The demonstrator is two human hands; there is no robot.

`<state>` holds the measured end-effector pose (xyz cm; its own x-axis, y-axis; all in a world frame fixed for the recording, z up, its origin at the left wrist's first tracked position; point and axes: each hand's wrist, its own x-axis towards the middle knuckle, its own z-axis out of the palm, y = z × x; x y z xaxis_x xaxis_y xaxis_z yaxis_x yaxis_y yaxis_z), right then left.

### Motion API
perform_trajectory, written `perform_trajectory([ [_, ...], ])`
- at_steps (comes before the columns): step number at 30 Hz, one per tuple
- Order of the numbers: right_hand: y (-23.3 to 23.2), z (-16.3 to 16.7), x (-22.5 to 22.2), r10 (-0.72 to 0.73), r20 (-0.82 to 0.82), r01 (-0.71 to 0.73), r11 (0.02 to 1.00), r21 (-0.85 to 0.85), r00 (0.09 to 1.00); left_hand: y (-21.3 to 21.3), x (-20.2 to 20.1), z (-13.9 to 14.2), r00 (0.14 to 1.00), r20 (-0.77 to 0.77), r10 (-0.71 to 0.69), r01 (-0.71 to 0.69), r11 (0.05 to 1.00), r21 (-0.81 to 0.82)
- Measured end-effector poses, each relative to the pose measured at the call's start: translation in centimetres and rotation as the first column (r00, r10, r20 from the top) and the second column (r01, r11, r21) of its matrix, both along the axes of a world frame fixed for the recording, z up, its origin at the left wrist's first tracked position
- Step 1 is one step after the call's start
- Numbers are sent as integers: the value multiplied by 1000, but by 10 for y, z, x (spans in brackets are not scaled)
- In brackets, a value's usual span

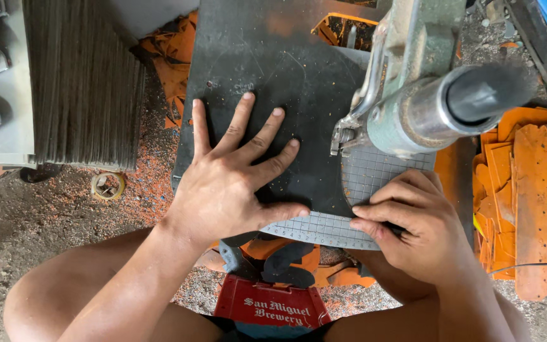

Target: The person uses a vertical cutting machine to cut shapes from black and orange rubber-like sheets. They guide the material through the blade, rotate the pieces to follow curved lines, and remove cut sections as they finish each shape.

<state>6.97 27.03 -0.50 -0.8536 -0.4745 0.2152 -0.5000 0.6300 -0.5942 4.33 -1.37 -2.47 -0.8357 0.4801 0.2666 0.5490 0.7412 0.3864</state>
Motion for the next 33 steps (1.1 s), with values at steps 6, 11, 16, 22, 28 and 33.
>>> perform_trajectory([
  [6, -5, -4, -1, -104, -39, 102, 994, -39, 994, -3, -17, -1, 1000, 9, -17, 17, 1000, -4],
  [11, -1, -1, -8, 41, 18, -41, 998, -49, 999, -3, -14, 4, 999, 31, -38, 38, 999, 0],
  [16, 2, 2, -8, 99, 6, -98, 994, -52, 995, 3, 3, 8, 1000, 22, 3, -4, 1000, 8],
  [22, 4, -5, -5, 44, 17, -43, 996, -74, 999, 2, -1, -3, 1000, 7, -3, 3, 1000, 9],
  [28, 1, -4, -5, 2, 22, -1, 999, -47, 1000, 2, -7, -1, 1000, 14, -20, 20, 1000, 7],
  [33, -3, -2, -3, -58, 21, 59, 998, -20, 998, -1, -12, -2, 999, 15, -29, 29, 1000, 10],
])
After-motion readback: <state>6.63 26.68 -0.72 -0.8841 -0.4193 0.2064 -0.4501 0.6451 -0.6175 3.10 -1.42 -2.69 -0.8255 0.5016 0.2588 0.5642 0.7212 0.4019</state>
